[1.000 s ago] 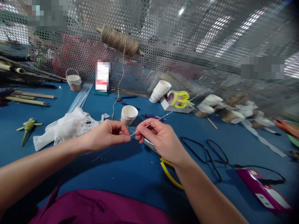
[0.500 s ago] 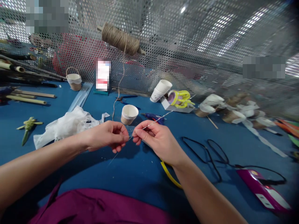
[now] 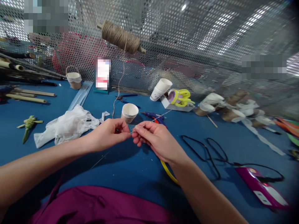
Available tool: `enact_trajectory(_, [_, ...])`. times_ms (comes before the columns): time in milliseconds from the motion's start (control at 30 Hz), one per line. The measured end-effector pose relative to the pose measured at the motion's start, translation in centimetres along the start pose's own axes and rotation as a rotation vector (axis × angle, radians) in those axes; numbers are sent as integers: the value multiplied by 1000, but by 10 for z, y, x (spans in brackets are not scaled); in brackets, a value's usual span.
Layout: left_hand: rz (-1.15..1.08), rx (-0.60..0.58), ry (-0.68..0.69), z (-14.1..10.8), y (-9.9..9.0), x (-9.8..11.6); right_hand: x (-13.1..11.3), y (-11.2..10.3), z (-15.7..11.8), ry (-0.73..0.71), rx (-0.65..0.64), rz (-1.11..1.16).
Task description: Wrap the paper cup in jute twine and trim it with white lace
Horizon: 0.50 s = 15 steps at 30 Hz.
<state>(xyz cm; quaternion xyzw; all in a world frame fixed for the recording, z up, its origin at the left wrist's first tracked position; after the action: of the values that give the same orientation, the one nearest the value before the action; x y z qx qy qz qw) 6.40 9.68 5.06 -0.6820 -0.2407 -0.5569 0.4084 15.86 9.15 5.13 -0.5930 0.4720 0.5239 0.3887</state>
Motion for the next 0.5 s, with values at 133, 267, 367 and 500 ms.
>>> enact_trajectory(133, [26,7,-3,-2,0,0,4,1,-1,52,-2,-21])
enact_trajectory(267, [49,12,14,-2,-2,4,3,1,-1,32,13,17])
enact_trajectory(367, [55,-13,33,-2,-2,7,3,2,-1,24,7,45])
enact_trajectory(500, [44,-37,53,0,-2,8,3,4,-1,25,-9,105])
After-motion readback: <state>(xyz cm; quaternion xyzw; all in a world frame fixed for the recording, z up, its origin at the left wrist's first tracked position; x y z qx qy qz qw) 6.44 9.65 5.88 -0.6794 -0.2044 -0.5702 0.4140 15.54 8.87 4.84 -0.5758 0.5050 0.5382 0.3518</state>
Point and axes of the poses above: each hand's wrist, its own z-axis towards the middle knuckle, its own y-axis out of the palm, x = y × z, the point moved 10 cm from there along z, towards the middle knuckle, and after that the axes turned 3 degrees about z, right-handed, at the moved point
